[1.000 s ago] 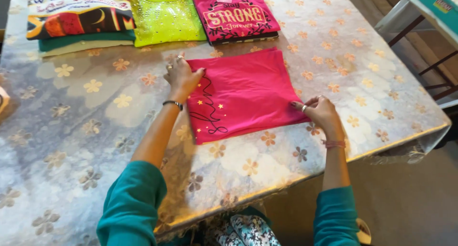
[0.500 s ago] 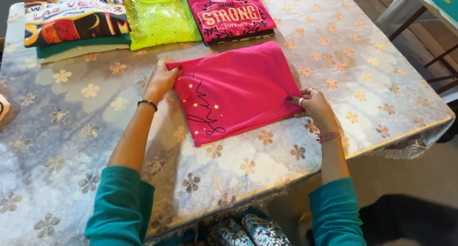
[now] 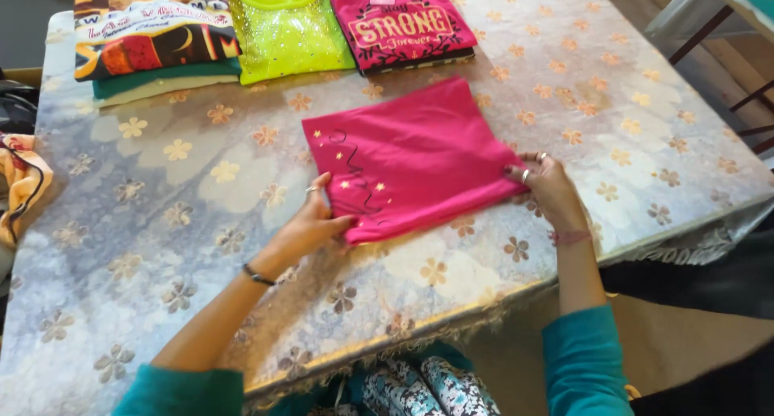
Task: The person folds a pink t-shirt with the text 'Stay Strong Forever' and places it on a table. They then unfold a second pink t-shirt with the text 'Believe Dream', fold it neatly, and place it on the table next to the first one.
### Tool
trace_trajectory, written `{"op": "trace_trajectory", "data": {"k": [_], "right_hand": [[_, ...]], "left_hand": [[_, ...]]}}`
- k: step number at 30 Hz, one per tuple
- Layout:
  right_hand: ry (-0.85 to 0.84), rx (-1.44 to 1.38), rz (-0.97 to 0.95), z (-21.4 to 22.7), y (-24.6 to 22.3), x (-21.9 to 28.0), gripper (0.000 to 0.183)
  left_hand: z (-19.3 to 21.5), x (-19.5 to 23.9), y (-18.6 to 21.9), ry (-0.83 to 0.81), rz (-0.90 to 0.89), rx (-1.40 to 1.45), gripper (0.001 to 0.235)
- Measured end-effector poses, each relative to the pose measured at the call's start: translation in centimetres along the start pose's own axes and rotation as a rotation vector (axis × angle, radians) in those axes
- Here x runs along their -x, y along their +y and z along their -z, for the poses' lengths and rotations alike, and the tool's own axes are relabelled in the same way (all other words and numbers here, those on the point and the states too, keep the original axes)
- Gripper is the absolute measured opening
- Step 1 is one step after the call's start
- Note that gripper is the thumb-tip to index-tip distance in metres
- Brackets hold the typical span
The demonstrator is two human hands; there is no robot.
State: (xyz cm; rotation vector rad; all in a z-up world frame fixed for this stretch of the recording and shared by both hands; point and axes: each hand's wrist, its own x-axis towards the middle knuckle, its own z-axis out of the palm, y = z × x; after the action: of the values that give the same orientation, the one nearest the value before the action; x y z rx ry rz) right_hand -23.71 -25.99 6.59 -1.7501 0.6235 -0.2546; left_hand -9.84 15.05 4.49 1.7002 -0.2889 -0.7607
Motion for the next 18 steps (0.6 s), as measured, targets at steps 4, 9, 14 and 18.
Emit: {"op": "trace_trajectory", "data": {"k": [4, 9, 14, 18], "right_hand": [[-0.227, -0.113, 0.000, 0.1, 2.8, 3.2, 0.040], [-0.165, -0.239, 0.010, -3.1, 1.1, 9.6, 0.040], [-0.064, -0.439, 0.092, -3.6, 1.3, 10.3, 0.044], [-0.083, -0.485, 0.140, -1.8, 4.1, 9.7, 0.038]], "left_hand": [[4.9, 1.7, -0.8, -0.209, 0.125, -0.061, 0.099], [-3.6, 5.5, 2.2, 0.387, -0.464, -1.148, 0.104], [-16.5, 4.6, 4.6, 0.039, -0.733, -1.232, 0.117], [-21.0, -1.7, 0.5, 0.256, -0.934, -1.232, 0.077]]}}
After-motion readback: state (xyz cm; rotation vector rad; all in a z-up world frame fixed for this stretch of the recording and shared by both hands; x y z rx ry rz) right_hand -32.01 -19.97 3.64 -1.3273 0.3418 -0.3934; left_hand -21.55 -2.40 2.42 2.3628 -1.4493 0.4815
